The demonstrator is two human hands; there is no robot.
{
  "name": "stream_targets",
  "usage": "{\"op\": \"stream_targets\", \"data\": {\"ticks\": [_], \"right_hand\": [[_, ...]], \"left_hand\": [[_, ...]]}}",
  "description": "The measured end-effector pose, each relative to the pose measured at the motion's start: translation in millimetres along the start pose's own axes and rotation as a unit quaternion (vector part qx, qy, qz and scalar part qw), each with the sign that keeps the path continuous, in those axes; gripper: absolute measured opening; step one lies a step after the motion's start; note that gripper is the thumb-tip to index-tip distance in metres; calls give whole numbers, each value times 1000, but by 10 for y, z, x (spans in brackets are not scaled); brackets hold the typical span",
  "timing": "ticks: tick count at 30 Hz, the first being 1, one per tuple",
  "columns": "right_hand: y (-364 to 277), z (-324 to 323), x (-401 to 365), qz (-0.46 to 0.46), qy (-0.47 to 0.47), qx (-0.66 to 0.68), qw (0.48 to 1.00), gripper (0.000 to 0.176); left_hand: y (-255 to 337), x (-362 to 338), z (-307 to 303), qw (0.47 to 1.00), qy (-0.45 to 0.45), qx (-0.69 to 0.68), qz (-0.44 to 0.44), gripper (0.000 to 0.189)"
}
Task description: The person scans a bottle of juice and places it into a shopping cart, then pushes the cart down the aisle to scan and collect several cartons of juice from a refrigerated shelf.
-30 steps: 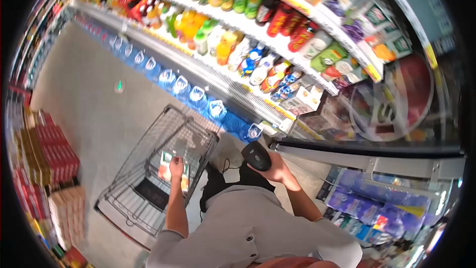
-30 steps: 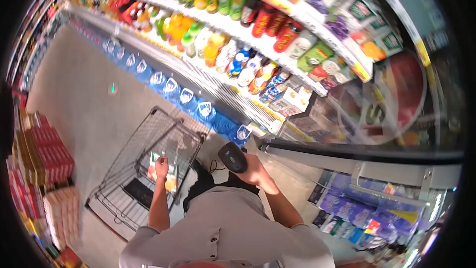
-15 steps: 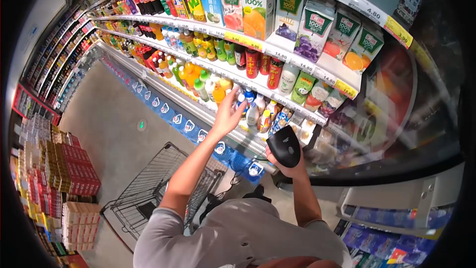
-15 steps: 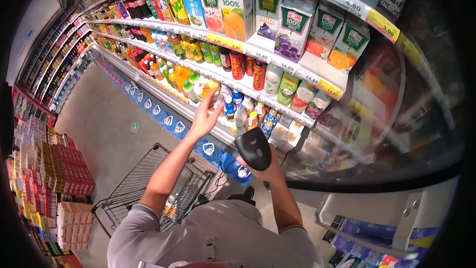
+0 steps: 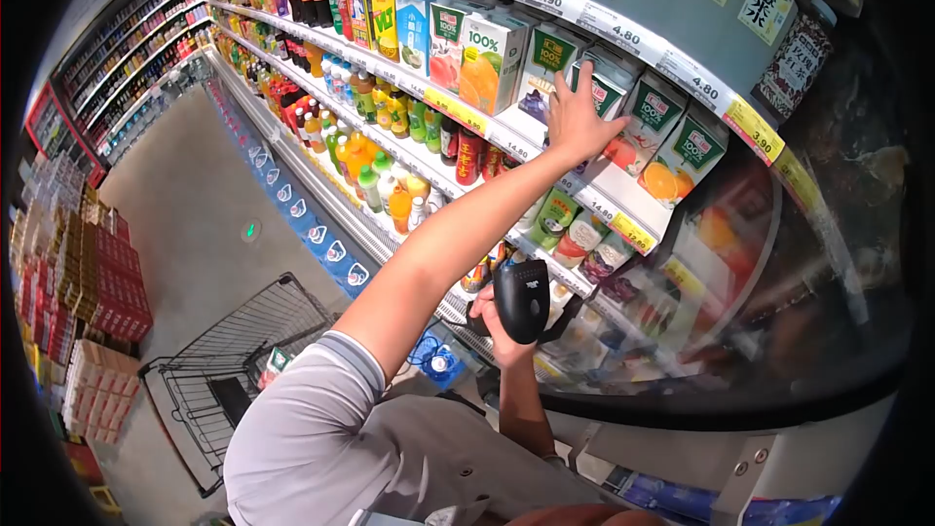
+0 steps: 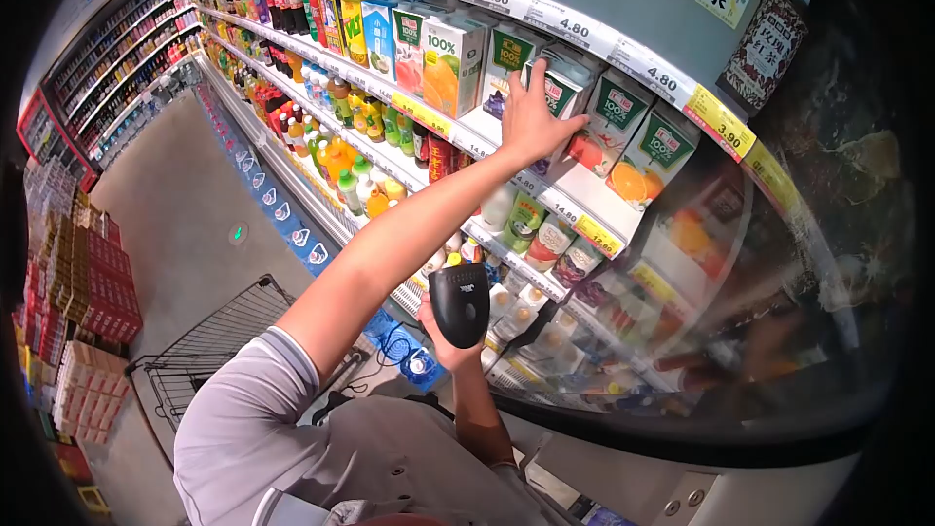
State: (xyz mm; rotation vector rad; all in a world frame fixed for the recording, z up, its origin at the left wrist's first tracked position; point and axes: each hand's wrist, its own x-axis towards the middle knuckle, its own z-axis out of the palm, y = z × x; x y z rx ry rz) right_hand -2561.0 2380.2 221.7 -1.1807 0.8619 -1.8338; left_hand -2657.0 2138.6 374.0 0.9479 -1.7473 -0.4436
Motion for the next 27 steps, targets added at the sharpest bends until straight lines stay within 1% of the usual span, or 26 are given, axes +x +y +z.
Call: {"op": "stream_targets", "data": {"ticks": [1, 2, 5, 6, 7, 9, 11, 12, 13, 14, 15, 17, 18, 19, 21, 22, 23, 24, 25, 26, 27], "right_hand": [[29, -32, 11, 4, 2, 1, 1000, 34], [62, -51, 11, 2, 1, -5, 1000, 34], [119, -60, -37, 6, 19, -5, 1000, 33], [83, -29, -33, 11, 30, 8, 999, 32], [55, -27, -18, 14, 41, 20, 999, 30], [81, -62, -40, 29, 24, -4, 999, 29], [165, -89, -86, 10, 6, -56, 998, 29], [242, -111, -130, -3, 7, -58, 998, 28], [301, -121, -152, -14, 7, -59, 998, 27], [239, -86, -137, -10, -4, -7, 1000, 27], [226, -112, -167, 13, -14, -38, 999, 26], [158, -84, -177, -20, -20, -17, 999, 27], [111, -73, -179, -24, -19, -10, 999, 26], [78, -56, -134, -68, -24, -73, 995, 19], [234, 1, -217, 22, 41, 21, 999, 42], [264, 72, -244, -4, 52, 2, 999, 49], [288, 138, -261, -31, 64, -17, 997, 57], [535, 105, -307, -59, 88, -64, 992, 68], [737, 68, -352, -80, 53, -100, 990, 71], [684, 206, -402, -24, 17, -30, 999, 61], [626, 348, -428, 27, -20, 40, 999, 54]], "left_hand": [[17, -30, -10, 1000, -3, 18, -7, 102], [14, -28, -37, 999, -23, -1, -23, 98], [-92, -94, -68, 998, 22, -46, 25, 96], [-160, -143, -72, 994, 56, -73, 58, 94], [-199, -225, -113, 991, 62, -108, 45, 92], [-339, -378, -160, 979, 122, -142, 85, 95], [-628, -506, -99, 956, 140, -248, 73, 98], [-497, -602, -272, 928, 143, -343, 33, 100], [-503, -658, -379, 931, 179, -314, 44, 99], [-452, -712, -534, 901, 187, -390, 22, 96], [-390, -773, -713, 865, 194, -463, -2, 94], [-434, -981, -1116, 869, 205, -449, -29, 92], [-554, -1093, -1278, 871, 217, -439, -39, 93], [-675, -1205, -1424, 869, 233, -431, -65, 89], [-852, -1483, -1852, 840, 165, -470, -214, 81], [-935, -1621, -1964, 842, 176, -468, -201, 68], [-1071, -1755, -2070, 845, 183, -455, -213, 68], [-1267, -1897, -2171, 803, 187, -516, -232, 65], [-1464, -2057, -2292, 757, 191, -574, -248, 61], [-1648, -2212, -2417, 740, 194, -582, -276, 51], [-1678, -2338, -2609, 731, 186, -581, -306, 45]]}}
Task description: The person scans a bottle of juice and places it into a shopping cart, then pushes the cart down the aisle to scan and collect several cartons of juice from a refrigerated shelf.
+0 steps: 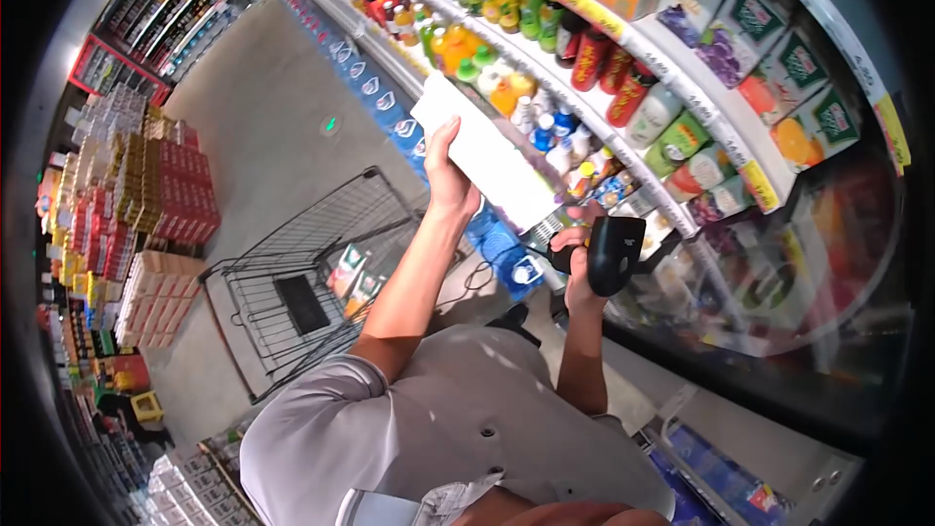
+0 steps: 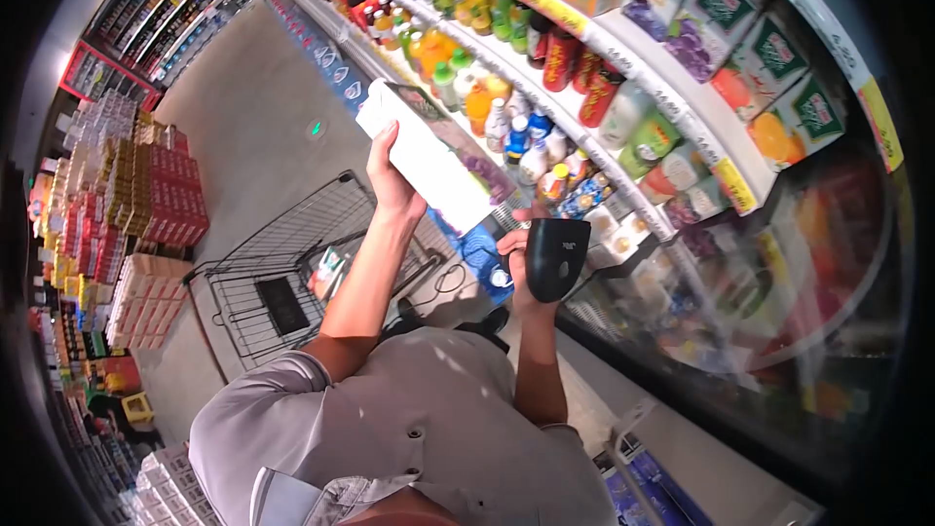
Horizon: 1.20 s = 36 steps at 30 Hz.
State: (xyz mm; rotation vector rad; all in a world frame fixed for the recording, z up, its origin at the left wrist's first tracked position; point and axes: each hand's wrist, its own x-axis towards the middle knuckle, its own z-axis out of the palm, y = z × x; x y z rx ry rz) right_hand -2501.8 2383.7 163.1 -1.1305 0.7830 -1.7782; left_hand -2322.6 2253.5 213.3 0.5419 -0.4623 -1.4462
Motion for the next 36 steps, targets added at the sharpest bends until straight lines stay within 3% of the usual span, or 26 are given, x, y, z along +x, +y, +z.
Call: {"op": "stream_targets", "data": {"ticks": [1, 2, 3, 4, 5, 6, 8, 9, 10, 12, 14, 16, 18, 20, 21, 24, 25, 28, 32, 36], "right_hand": [[52, 124, -30, 37, -17, 23, 999, 58], [5, 265, -51, 49, -47, -86, 994, 59], [71, 461, -72, 58, -54, -85, 993, 60], [150, 663, -90, 67, -65, -84, 992, 61], [273, 668, -78, -4, -187, -260, 947, 63], [248, 1052, -136, 118, -108, -69, 985, 65], [499, 1230, -209, 59, -223, -233, 945, 67], [444, 1473, -219, 73, -256, -217, 939, 69], [392, 1687, -208, 7, -299, -245, 922, 73], [547, 1976, -406, 41, -286, -67, 955, 77], [595, 2151, -449, 38, -320, -76, 944, 80], [613, 2357, -449, -49, -341, -187, 920, 84], [676, 2549, -466, -5, -334, -165, 928, 85], [845, 2636, -489, 93, -253, -47, 962, 84], [701, 2811, -473, 110, -234, -16, 966, 85], [434, 3081, -464, 187, -246, 141, 941, 85], [474, 3070, -441, 192, -269, 160, 930, 82], [517, 2945, -429, 232, -270, 149, 923, 80], [475, 2980, -448, 196, -268, 131, 934, 78], [443, 2988, -429, 193, -256, 192, 928, 78]], "left_hand": [[155, -87, -141, 1000, -10, -3, -6, 46], [311, -152, -257, 1000, -20, -10, -11, 49], [433, -146, -408, 1000, -14, -23, 15, 58], [614, -154, -607, 993, -73, -94, -14, 61], [759, -174, -785, 992, -63, -105, -19, 63], [942, -217, -878, 991, -52, -118, -20, 64], [1264, -234, -1028, 985, -35, -171, -6, 66], [1368, -173, -1292, 970, -59, -234, 4, 71], [1528, -200, -1343, 962, -67, -266, 17, 72], [1848, -259, -1418, 962, -93, -252, 47, 69], [2077, -272, -1514, 966, -68, -242, 52, 65], [2353, -383, -1405, 957, -62, -275, 68, 63], [2536, -444, -1427, 962, -73, -258, 57, 62], [2723, -525, -1313, 956, -120, -253, 91, 62], [2798, -584, -1217, 967, -70, -225, 98, 59], [2857, -615, -1265, 983, -16, -158, 92, 54], [2876, -642, -1254, 984, -21, -138, 114, 46], [2870, -655, -1224, 979, -9, -87, 183, 47], [2916, -770, -1132, 983, -48, -86, 158, 49], [2866, -811, -1163, 976, -36, -83, 198, 47]]}}
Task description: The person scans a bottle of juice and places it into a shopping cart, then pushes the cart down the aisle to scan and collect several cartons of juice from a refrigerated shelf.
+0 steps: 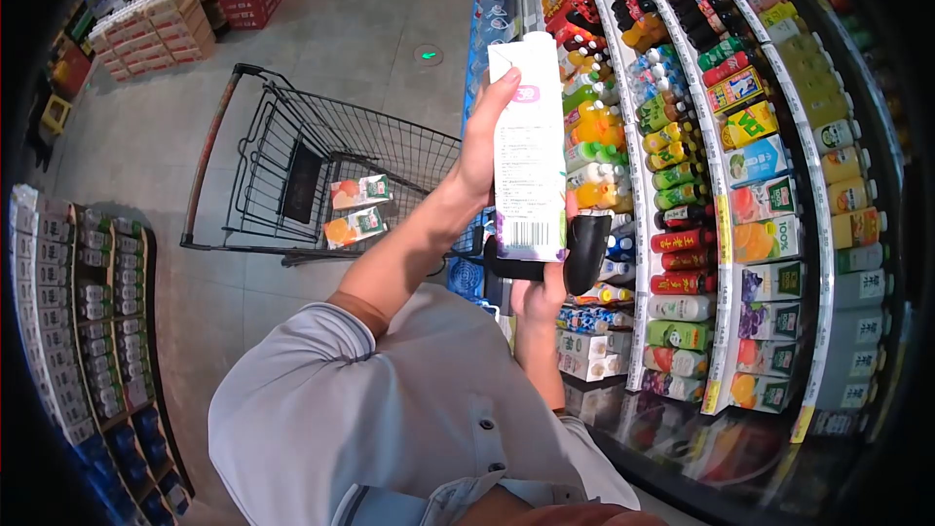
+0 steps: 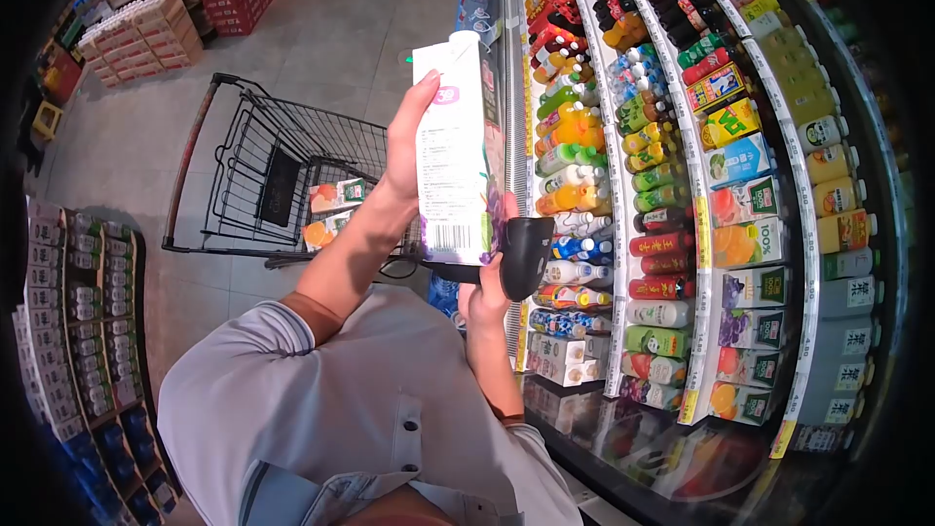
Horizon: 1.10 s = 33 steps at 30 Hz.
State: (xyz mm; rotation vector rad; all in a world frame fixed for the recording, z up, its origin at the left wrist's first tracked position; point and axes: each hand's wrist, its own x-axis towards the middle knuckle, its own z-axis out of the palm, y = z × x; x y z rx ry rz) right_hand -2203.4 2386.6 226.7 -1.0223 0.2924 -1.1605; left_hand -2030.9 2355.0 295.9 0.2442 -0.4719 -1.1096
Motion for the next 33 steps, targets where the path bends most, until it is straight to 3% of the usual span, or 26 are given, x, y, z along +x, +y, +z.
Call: {"op": "stream_targets", "data": {"ticks": [2, 4, 11, 14, 16, 17, 18, 20, 22, 24, 27, 33], "right_hand": [[-38, 50, -16, 9, -19, -92, 996, 83], [-25, 42, -43, 18, -17, -45, 999, 79], [-50, -104, -140, 69, -17, -122, 990, 62], [-112, -162, -269, 103, -10, -159, 982, 58], [-173, -149, -335, 113, -34, -201, 972, 53], [-222, -60, -322, 99, -18, -187, 977, 45], [-276, -55, -327, 100, -17, -185, 977, 45], [-393, -87, -355, 160, -64, -266, 948, 36], [-463, -17, -398, 189, -31, -307, 932, 18], [-559, -68, -418, 252, -57, -374, 891, 14], [-705, -3, -445, 271, -84, -420, 862, 13], [-751, 1, -478, 289, -71, -392, 870, 11]], "left_hand": [[17, -6, -44, 1000, -14, 0, 28, 45], [50, 3, -37, 998, 1, 27, 60, 42], [84, 23, -151, 982, 45, 102, 150, 41], [93, 7, -298, 974, 14, 145, 176, 48], [123, -30, -356, 940, 20, 236, 246, 60], [174, -107, -294, 938, 29, 256, 232, 72], [159, -105, -329, 938, 30, 258, 230, 72], [111, -61, -443, 892, 39, 326, 311, 79], [109, -60, -502, 879, 44, 351, 321, 84], [97, -64, -552, 863, 69, 350, 359, 82], [156, -121, -569, 870, 71, 343, 347, 82], [251, -138, -666, 871, 62, 339, 350, 82]]}}
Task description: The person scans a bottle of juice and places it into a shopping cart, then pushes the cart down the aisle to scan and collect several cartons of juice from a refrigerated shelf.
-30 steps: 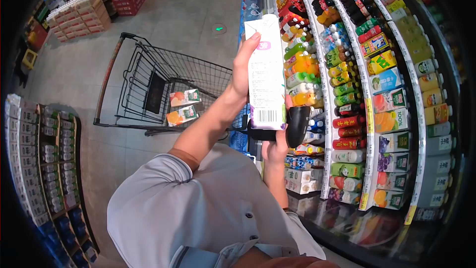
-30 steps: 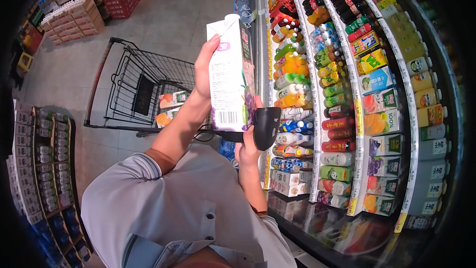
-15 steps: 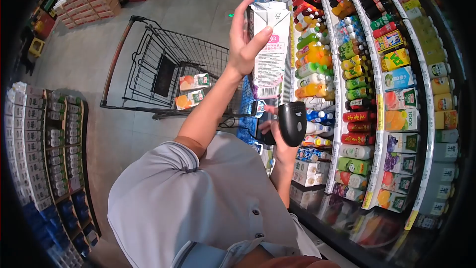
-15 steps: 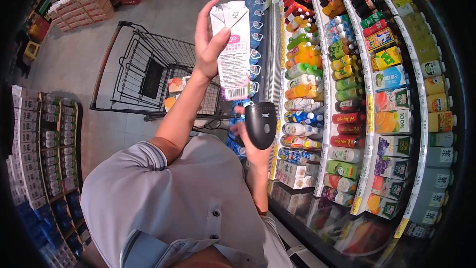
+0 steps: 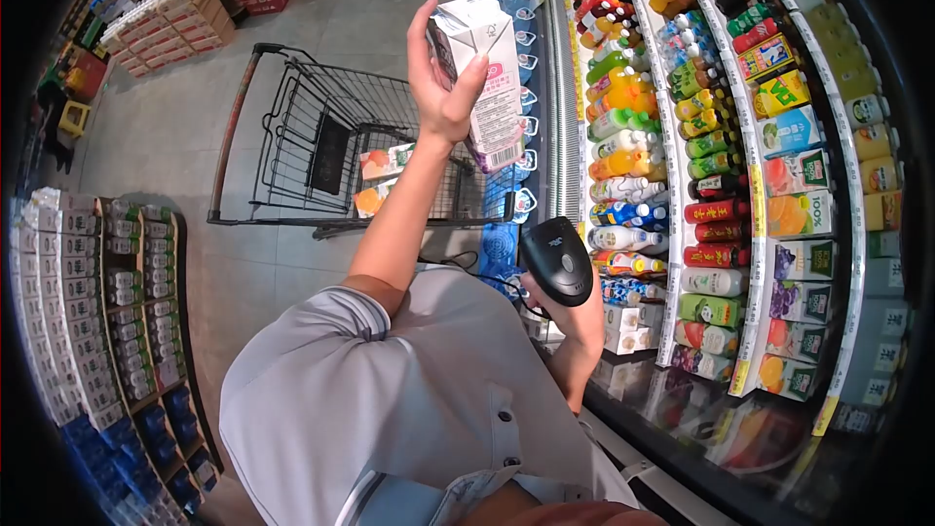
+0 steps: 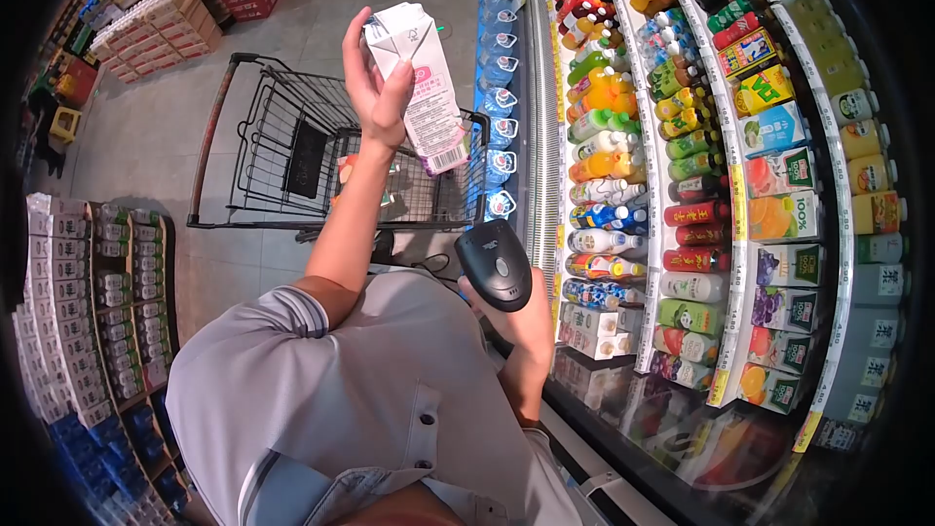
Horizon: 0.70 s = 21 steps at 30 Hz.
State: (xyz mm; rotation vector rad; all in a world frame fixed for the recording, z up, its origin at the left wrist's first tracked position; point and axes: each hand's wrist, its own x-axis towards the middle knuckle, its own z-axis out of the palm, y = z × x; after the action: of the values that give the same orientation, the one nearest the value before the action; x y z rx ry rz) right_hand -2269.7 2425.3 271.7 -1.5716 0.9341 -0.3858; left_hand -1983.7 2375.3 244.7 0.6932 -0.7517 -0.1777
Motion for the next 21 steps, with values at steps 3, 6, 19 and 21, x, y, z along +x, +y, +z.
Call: {"op": "stream_targets", "data": {"ticks": [3, 6, 19, 21], "right_hand": [[6, -2, 27, -13, -6, -26, 1000, 11], [-33, 34, 78, -8, -16, -50, 999, 11], [-61, 385, 473, 13, -94, -99, 991, 23], [18, 469, 594, -37, -71, -112, 990, 24]], "left_hand": [[-18, 2, -78, 1000, -5, 16, 11, 83], [-4, 15, -163, 999, -11, 35, 10, 85], [51, 354, -821, 950, -91, 283, 92, 87], [90, 442, -907, 948, -79, 293, 93, 86]]}}
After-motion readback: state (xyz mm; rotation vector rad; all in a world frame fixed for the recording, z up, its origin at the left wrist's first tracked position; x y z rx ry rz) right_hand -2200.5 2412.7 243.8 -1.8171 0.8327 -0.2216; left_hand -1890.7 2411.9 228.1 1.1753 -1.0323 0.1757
